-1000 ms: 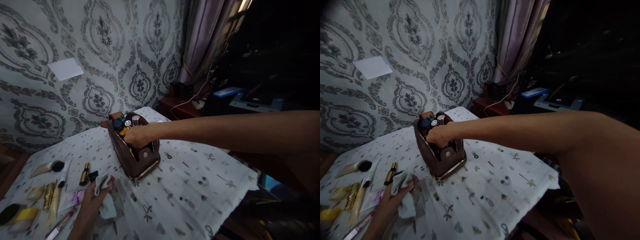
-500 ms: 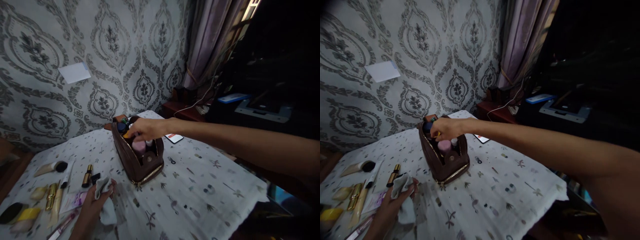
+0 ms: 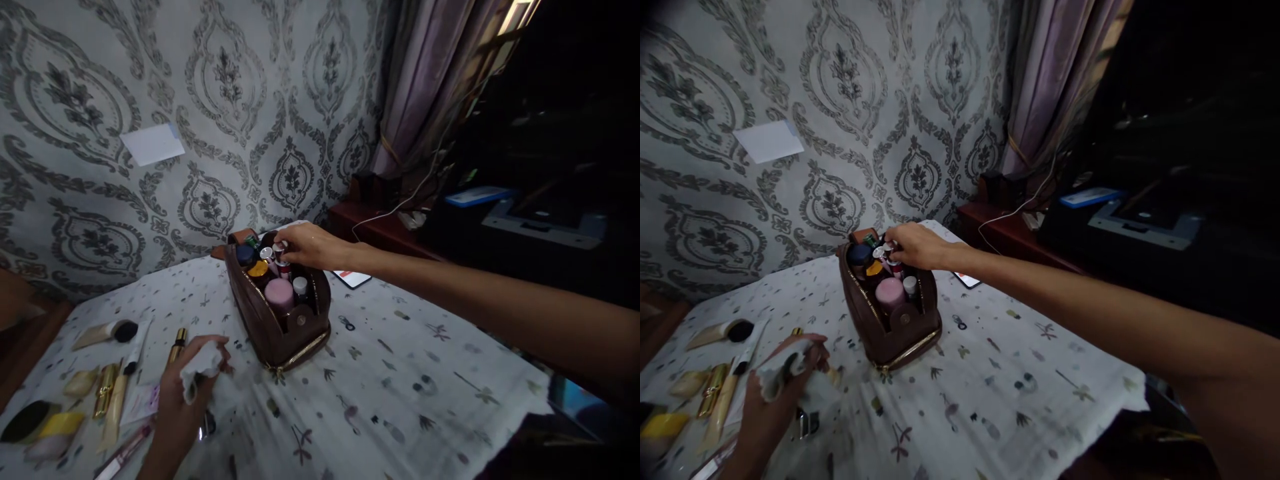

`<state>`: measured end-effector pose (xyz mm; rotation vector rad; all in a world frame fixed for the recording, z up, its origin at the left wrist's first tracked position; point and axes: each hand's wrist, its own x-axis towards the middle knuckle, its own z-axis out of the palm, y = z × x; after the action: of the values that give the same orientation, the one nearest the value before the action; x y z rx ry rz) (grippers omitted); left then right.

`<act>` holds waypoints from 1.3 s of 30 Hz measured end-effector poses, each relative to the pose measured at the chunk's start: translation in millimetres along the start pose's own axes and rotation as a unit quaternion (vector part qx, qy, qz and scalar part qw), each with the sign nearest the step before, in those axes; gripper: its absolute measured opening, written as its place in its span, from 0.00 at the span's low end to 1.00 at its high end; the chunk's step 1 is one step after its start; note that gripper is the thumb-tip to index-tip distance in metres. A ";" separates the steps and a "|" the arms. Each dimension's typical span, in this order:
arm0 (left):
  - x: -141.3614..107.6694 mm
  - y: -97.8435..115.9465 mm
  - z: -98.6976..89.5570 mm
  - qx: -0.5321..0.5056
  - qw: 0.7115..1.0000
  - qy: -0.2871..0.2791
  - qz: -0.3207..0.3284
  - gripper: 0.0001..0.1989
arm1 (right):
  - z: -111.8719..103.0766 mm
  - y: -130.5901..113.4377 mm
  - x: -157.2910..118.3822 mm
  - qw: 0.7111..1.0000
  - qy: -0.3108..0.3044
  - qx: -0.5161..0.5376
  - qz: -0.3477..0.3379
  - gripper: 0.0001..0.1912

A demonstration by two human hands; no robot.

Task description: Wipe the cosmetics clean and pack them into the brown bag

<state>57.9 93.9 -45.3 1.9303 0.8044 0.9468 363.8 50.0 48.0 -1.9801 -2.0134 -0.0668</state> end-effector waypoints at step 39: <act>-53.1 -41.5 -54.1 -0.127 0.951 0.179 -0.218 0.25 | 33.2 -106.9 -80.4 0.949 0.041 0.299 -0.088 0.15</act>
<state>-22.2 91.6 -77.5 1.2990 1.1946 1.0723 251.9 -23.8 15.8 -1.3945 -1.8595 0.3734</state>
